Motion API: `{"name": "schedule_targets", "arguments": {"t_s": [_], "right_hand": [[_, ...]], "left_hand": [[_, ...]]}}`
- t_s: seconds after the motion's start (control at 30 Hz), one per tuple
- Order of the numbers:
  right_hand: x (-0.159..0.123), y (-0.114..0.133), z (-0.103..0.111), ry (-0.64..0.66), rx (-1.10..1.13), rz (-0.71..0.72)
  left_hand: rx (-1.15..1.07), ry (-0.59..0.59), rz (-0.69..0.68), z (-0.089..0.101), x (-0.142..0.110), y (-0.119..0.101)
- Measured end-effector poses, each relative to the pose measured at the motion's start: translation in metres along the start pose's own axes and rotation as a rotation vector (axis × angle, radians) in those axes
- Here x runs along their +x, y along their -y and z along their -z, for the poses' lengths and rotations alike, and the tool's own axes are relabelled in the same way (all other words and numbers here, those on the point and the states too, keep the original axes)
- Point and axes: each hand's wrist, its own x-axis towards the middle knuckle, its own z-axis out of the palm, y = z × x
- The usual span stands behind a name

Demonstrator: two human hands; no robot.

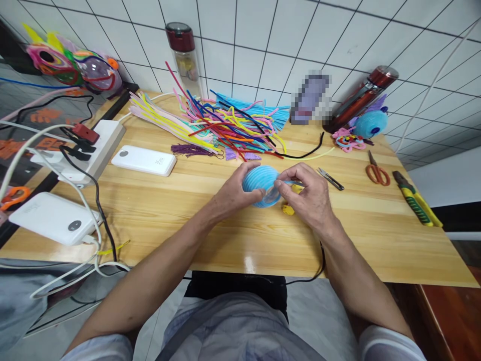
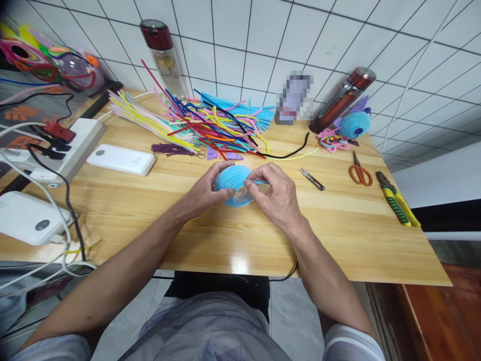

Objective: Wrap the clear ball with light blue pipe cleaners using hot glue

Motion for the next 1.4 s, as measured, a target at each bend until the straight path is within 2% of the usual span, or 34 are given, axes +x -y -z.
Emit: {"name": "schedule_targets", "arguments": {"t_s": [0.5, 0.77, 0.93, 1.4], "right_hand": [[0.0012, -0.0027, 0.0018, 0.057, 0.04, -0.006], [-0.0002, -0.0046, 0.0013, 0.049, 0.04, -0.019], [0.0003, -0.003, 0.002, 0.048, 0.053, -0.008], [0.0004, -0.0003, 0.0019, 0.06, 0.06, 0.006]], "left_hand": [[-0.006, -0.031, 0.035, -0.0032, 0.0005, -0.0023], [-0.089, 0.059, 0.092, 0.0028, -0.0002, -0.0036], [-0.081, 0.073, 0.113, 0.0033, -0.0006, -0.0055], [-0.065, 0.025, 0.102, 0.0018, 0.0024, 0.0003]]}}
